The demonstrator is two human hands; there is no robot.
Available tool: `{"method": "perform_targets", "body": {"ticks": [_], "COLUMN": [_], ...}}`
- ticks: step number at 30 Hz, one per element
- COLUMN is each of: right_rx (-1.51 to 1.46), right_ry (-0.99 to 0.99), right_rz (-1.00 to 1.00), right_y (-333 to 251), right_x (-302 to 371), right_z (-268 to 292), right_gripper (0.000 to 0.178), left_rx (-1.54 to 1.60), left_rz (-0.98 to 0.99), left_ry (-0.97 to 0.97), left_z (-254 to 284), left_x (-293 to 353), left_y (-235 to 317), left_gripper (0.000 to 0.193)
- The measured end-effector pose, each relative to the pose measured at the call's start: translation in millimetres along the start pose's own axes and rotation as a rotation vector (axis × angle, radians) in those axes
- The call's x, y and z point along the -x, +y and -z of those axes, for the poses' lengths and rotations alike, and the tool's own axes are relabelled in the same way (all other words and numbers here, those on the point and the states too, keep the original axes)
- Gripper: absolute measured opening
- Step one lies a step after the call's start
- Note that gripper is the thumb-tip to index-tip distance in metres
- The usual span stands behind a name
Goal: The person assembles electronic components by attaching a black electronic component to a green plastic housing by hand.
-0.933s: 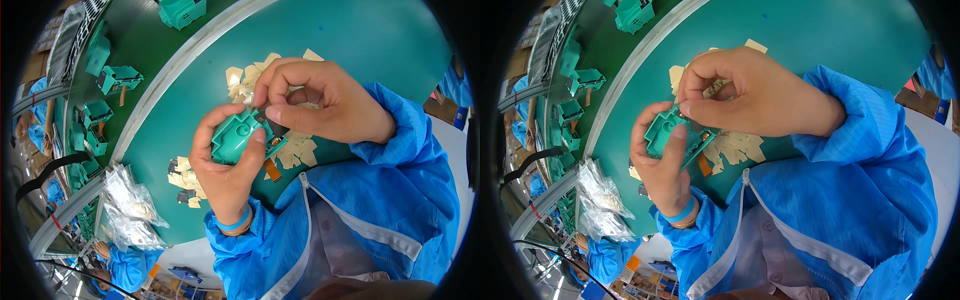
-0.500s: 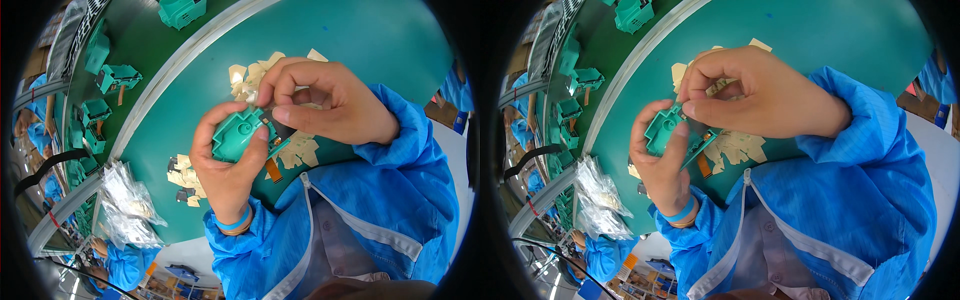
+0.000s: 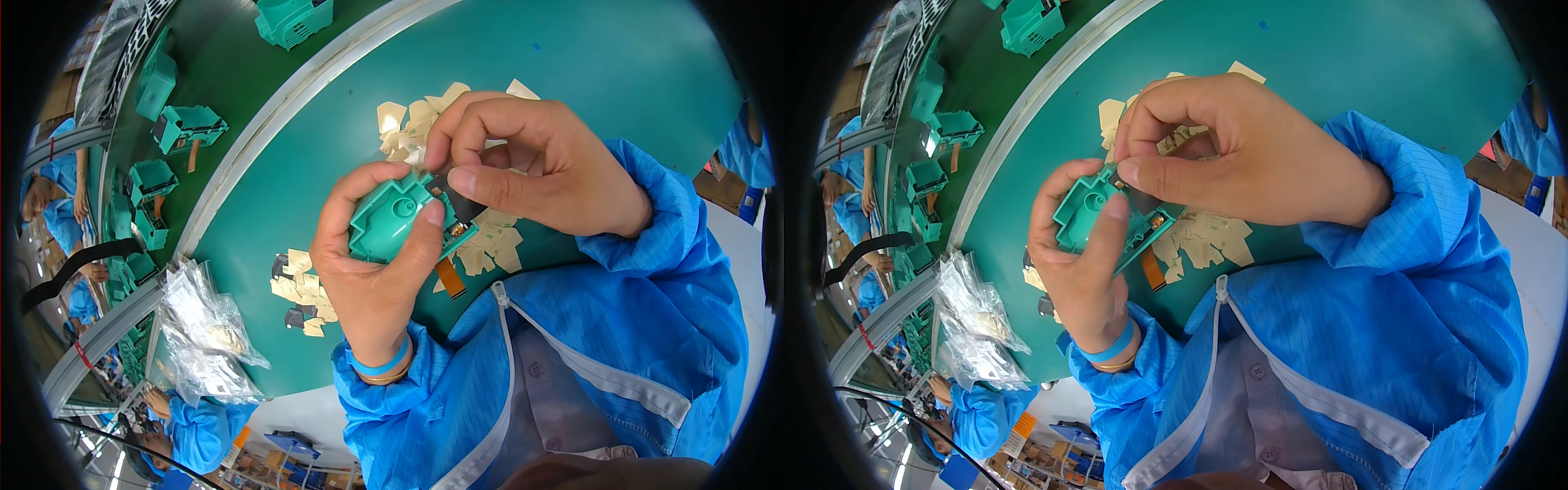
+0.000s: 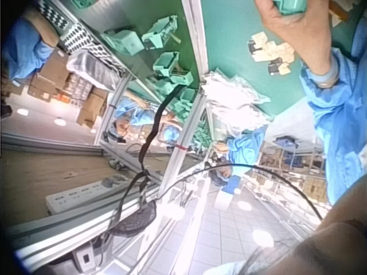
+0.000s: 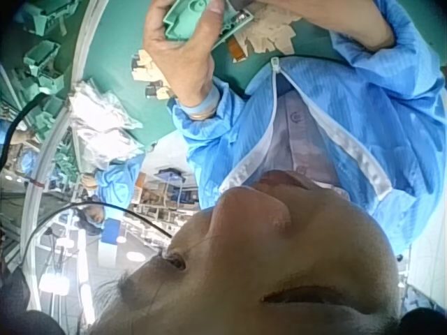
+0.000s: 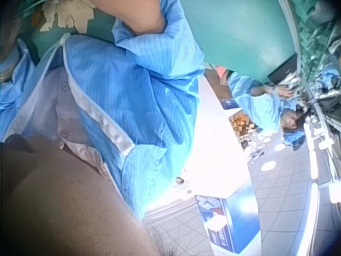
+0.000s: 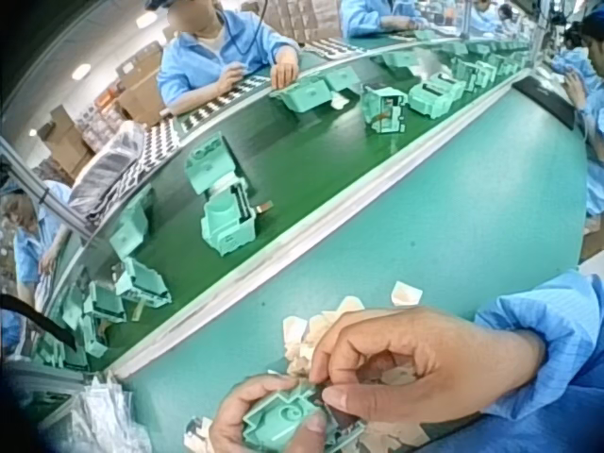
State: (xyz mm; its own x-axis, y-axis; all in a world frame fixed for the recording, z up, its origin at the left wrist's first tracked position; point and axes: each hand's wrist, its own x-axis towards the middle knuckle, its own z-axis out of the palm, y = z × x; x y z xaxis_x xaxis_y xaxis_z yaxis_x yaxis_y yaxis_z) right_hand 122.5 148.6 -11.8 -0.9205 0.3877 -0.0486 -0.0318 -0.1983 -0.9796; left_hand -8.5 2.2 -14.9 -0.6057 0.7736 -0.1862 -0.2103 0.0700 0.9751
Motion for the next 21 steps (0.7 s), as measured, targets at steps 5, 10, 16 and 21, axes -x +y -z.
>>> {"method": "perform_targets", "body": {"ticks": [5, 10, 16, 21], "right_rx": [0.007, -0.016, 0.004, -0.045], "right_ry": [-0.002, 0.007, -0.006, 0.012], "right_rz": [0.011, -0.007, -0.007, 0.014], "right_y": [1.4, 1.6, -0.4, 6.8], "right_x": [0.1, 0.8, 0.2, 0.2], "right_z": [1.2, 1.1, 1.9, 0.3], "right_gripper": [0.011, 0.011, 0.008, 0.008], "left_rx": [0.01, 0.019, 0.025, 0.009], "left_rz": [0.003, 0.015, 0.018, 0.022], "left_ry": [0.005, 0.013, 0.024, 0.028], "left_z": [-0.9, -1.9, -3.1, -3.1], "left_x": [-0.2, 0.2, 0.4, 1.0], "left_y": [0.1, -0.5, 0.8, 1.0], "left_gripper": [0.03, 0.029, 0.028, 0.027]}}
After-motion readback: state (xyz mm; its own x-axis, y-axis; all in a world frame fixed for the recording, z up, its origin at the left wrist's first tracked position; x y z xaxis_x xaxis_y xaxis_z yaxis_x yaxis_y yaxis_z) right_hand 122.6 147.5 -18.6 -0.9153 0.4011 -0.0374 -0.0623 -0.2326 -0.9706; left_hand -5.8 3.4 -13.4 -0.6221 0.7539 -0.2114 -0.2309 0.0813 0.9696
